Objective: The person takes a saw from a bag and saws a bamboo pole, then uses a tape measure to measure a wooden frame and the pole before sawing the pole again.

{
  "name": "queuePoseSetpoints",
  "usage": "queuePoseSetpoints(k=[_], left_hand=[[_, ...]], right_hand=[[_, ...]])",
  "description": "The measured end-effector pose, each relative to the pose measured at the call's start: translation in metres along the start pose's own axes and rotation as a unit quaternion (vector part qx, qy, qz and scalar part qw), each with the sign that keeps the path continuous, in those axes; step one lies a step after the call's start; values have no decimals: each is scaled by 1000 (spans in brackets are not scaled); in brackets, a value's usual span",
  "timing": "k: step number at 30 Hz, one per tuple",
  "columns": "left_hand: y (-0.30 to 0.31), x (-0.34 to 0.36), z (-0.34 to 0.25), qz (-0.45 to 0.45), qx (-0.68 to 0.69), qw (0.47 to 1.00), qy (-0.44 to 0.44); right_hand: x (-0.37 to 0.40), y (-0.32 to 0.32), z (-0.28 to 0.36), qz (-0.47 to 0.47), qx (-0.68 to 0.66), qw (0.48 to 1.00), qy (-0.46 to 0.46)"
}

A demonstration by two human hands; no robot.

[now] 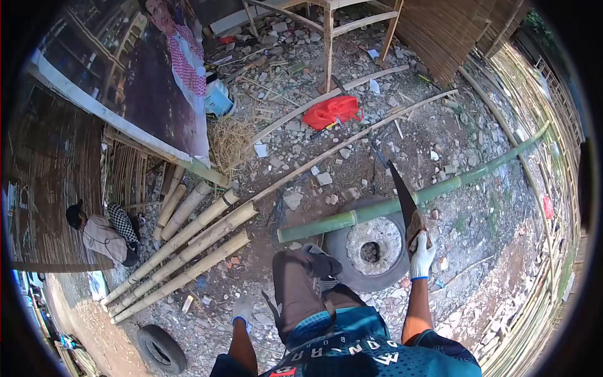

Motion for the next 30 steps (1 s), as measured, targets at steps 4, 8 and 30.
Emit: queuePoseSetpoints(k=[4,8,30], left_hand=[[12,-31,-45,7,-87,994,-61],[-36,-110,-103,-24,-198,951,-235],[-224,-350,-193,259,-308,822,-402]], right_hand=[[48,6,-50,-44,32,998,-44],[42,-24,-124,-45,48,996,-56],[100,-181,-229,-165,50,985,6]])
Point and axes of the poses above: each hand's wrist, its own x-axis away from the middle knuckle, its own y-axis out of the back of the hand, z = x × y, the point moved 3 cm from there along -x, towards the middle knuckle, and after that the axes turned 10 degrees about -y, right-handed, at the moved point
